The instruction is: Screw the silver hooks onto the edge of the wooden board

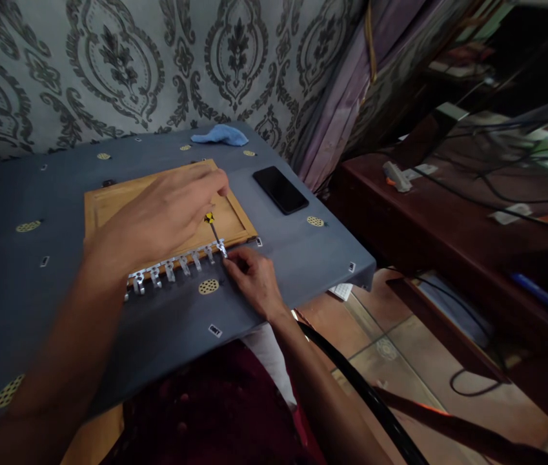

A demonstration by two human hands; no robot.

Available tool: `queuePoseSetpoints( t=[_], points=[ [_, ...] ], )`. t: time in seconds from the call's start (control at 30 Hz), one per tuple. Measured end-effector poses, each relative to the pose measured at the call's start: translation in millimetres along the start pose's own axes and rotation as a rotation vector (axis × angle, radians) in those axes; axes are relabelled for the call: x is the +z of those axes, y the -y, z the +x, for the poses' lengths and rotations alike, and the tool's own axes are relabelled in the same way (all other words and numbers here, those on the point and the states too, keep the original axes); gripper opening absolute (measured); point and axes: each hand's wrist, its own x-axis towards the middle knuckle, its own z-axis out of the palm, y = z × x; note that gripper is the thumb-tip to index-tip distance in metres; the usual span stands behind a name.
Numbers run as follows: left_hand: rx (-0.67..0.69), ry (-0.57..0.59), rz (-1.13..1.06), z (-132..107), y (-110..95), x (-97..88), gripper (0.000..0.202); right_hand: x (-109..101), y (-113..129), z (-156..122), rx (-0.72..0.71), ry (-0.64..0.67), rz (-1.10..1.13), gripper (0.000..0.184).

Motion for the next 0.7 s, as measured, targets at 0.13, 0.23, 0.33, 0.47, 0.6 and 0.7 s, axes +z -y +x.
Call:
queuePoseSetpoints(
  t=[0.13, 0.23, 0.33, 0.47, 0.6, 0.7],
  points=[
    [0.028, 0.077, 0.105, 1.6, -1.2, 3.9, 0.031, -0.6, 0.4, 0.1, 0.002, 0.002, 0.005, 0.020],
    [0.018, 0.091, 0.145, 2.0, -3.4, 4.9, 0.031, -1.0, 0.6, 0.2, 0.001, 0.004, -0.001, 0.019],
    [0.008, 0.114, 0.167, 2.5, -5.5, 4.8, 0.033, -1.2, 1.3, 0.2, 0.005, 0.006, 0.007, 0.020],
    [0.015, 0.149, 0.195, 4.5, -6.5, 4.3, 0.035, -1.5, 3.3, 0.3, 0.011, 0.007, 0.011, 0.021],
    [0.017, 0.174, 0.217, 6.1, -7.7, 3.8, 0.033, -1.7, 4.0, -0.1, 0.019, 0.013, 0.000, 0.020],
    [0.036, 0.155, 0.211, 5.8, -8.9, 4.5, 0.034, -1.3, 3.0, -0.3, 0.027, 0.012, -0.002, 0.019]
  ],
)
